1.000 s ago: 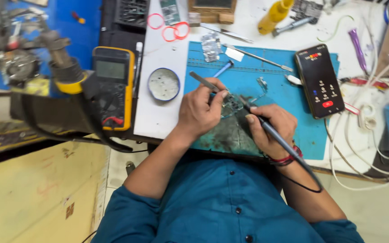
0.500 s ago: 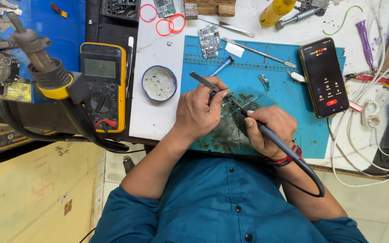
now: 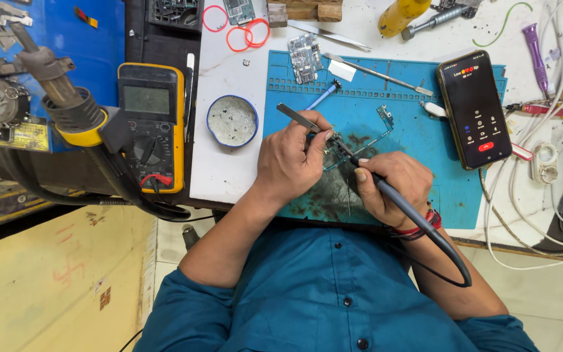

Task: The person uses a soldering iron and tweezers to apply solder to a small circuit board on a blue mat. They repeatedly heat and adjust tiny components while holding the board steady. A smartphone is briefly moved aside during the process.

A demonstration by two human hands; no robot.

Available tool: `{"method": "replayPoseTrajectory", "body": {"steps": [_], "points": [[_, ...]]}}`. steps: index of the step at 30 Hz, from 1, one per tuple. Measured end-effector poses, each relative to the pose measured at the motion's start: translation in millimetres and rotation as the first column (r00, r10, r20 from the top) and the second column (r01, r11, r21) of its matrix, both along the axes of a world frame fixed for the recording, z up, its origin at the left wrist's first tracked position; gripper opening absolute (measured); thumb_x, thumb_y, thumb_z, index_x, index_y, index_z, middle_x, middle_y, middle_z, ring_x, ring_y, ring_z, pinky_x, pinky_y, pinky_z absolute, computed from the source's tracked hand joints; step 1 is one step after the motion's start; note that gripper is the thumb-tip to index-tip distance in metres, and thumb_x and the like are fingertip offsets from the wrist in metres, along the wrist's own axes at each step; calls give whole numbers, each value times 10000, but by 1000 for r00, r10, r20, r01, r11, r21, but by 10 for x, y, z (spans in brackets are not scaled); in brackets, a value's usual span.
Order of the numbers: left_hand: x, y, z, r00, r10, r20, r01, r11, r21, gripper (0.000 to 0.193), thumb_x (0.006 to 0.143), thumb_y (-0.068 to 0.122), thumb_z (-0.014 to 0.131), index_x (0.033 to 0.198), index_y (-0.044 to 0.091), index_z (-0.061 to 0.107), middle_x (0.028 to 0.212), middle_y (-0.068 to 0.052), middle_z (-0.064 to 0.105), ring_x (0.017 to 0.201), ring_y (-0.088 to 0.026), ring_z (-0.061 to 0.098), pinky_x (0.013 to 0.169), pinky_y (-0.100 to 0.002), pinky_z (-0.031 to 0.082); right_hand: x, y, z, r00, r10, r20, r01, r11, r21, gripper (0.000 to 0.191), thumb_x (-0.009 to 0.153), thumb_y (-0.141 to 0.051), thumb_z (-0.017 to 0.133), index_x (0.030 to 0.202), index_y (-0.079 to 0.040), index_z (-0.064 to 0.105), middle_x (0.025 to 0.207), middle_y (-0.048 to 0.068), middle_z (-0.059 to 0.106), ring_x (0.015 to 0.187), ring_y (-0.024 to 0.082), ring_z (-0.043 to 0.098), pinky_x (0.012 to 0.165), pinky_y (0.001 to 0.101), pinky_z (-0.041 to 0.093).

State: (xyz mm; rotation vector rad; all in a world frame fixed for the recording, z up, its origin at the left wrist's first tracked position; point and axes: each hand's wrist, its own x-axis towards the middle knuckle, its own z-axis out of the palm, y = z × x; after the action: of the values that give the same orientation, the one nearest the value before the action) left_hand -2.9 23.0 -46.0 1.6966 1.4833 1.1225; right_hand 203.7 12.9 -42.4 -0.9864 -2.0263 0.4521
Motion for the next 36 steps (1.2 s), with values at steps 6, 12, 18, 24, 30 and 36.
{"method": "replayPoseTrajectory", "body": {"steps": [6, 12, 18, 24, 30, 36], "points": [[7, 3, 6, 1000, -5, 6, 5, 1000, 25, 116, 1005, 114, 679, 1075, 82, 592, 751, -68, 699, 595, -222, 697, 529, -355, 505, 1, 3, 6, 1000, -4, 0, 4, 1000, -4, 121, 965, -78, 742, 982, -27, 634, 835, 120, 700, 683, 280, 666, 628, 366, 514], [2, 8, 3, 1000, -4, 1, 4, 1000, 17, 121, 1004, 116, 684, 1076, 83, 592, 734, -62, 693, 582, -217, 693, 526, -353, 502, 5, 20, 11, 1000, 23, -1, -23, 1000, 7, 125, 965, -78, 741, 990, -24, 631, 833, 116, 698, 687, 279, 671, 629, 364, 517], [-4, 8, 7, 1000, -2, 4, 2, 1000, 12, 123, 1006, 117, 679, 1080, 79, 589, 748, -60, 704, 585, -204, 704, 523, -342, 508, -6, 30, 16, 1000, 28, -6, -28, 1000, -1, 115, 958, -69, 740, 986, -28, 636, 837, 119, 701, 690, 280, 674, 630, 364, 520], [2, 12, 9, 1000, -6, 17, 6, 1000, 16, 118, 1012, 117, 674, 1080, 79, 585, 769, -53, 708, 611, -194, 720, 537, -325, 530, 4, 25, 15, 1000, 16, -8, -17, 1000, -10, 104, 950, -63, 740, 971, -30, 643, 809, 111, 688, 681, 275, 669, 626, 362, 518], [2, 15, 7, 1000, -4, 8, 4, 1000, 12, 118, 1006, 117, 680, 1071, 75, 590, 761, -54, 709, 587, -194, 706, 522, -333, 509, 5, 24, 19, 1000, 15, -23, -16, 1000, -14, 102, 935, -48, 739, 953, -31, 641, 795, 108, 689, 666, 267, 664, 616, 358, 510], [-3, 10, 15, 1000, -2, 7, 2, 1000, 8, 120, 1004, 117, 681, 1070, 73, 590, 750, -52, 705, 575, -190, 700, 514, -331, 502, 10, 10, 19, 1000, -10, -27, 10, 1000, -19, 102, 936, -43, 737, 954, -28, 638, 829, 119, 704, 678, 270, 670, 624, 354, 512]]}}
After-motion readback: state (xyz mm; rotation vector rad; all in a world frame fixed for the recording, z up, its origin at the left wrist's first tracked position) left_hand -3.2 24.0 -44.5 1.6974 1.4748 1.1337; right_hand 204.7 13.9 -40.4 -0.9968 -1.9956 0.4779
